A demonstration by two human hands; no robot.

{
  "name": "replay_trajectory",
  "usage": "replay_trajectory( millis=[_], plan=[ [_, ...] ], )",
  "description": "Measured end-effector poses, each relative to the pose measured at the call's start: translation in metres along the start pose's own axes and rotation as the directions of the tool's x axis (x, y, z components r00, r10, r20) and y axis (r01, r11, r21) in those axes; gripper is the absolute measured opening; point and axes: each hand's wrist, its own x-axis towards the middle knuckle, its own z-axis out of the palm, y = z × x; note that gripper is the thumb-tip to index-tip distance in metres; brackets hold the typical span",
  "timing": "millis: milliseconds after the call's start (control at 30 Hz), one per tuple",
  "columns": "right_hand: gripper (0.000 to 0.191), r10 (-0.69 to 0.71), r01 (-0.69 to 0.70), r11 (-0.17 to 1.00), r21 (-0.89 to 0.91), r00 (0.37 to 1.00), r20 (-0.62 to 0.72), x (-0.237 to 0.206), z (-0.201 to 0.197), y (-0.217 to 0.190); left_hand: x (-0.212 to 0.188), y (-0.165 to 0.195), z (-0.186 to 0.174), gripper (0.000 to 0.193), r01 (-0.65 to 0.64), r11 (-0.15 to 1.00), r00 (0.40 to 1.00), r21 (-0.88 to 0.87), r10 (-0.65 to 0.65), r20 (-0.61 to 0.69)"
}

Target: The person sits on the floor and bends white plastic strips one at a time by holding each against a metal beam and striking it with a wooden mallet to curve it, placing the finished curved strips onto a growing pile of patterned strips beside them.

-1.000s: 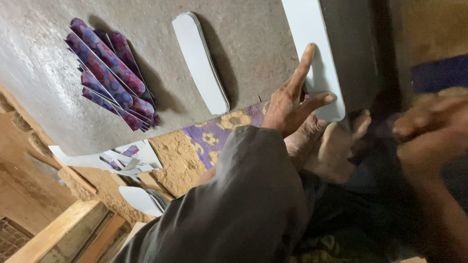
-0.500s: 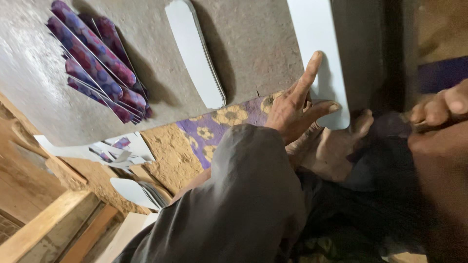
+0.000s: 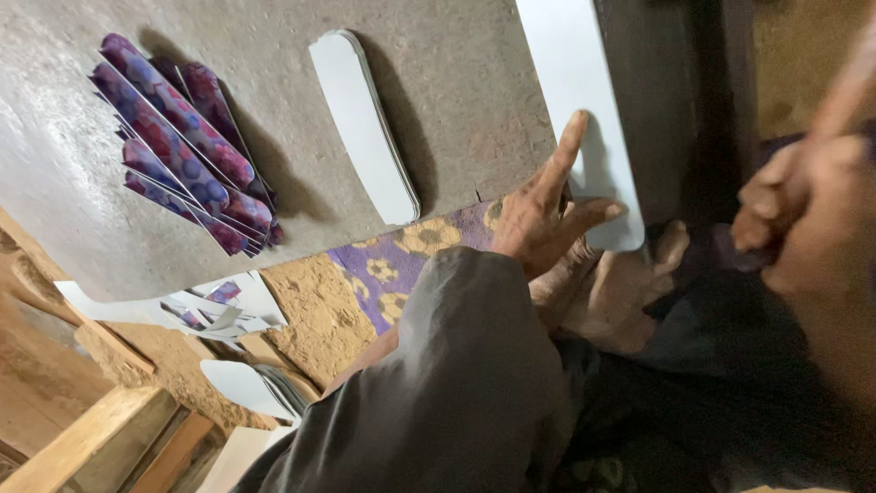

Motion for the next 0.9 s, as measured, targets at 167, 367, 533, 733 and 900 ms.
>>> replay_trajectory(
  millis=[167,367,533,733,900],
  plan=[
    [0.044,-0.054,0.047,0.995,0.087,0.996,0.073,-0.016,-0.001,0.005,0.035,-0.007,-0.025,0.098,-0.124,0.989,0.986,-0.08,0.113,-0.121],
    [0.046,-0.057,0.02,0.857,0.515,0.997,0.056,-0.041,0.009,0.009,0.1,-0.003,-0.084,0.064,-0.18,0.98,0.972,0.087,0.191,-0.135],
    [0.038,-0.028,0.029,1.0,-0.013,0.999,0.018,-0.028,0.003,0.005,0.117,-0.007,-0.105,0.048,-0.653,0.758,0.74,-0.001,0.638,-0.213],
    [0.043,-0.115,-0.017,0.864,0.504,0.967,0.229,-0.033,-0.003,0.017,0.118,-0.01,-0.104,0.027,-0.405,0.896,0.877,0.184,0.437,-0.198],
    [0.035,-0.245,0.059,0.78,0.623,0.945,0.218,-0.009,-0.028,0.053,0.084,-0.003,-0.079,0.081,-0.335,0.941,0.925,0.051,0.338,-0.174]
  ],
)
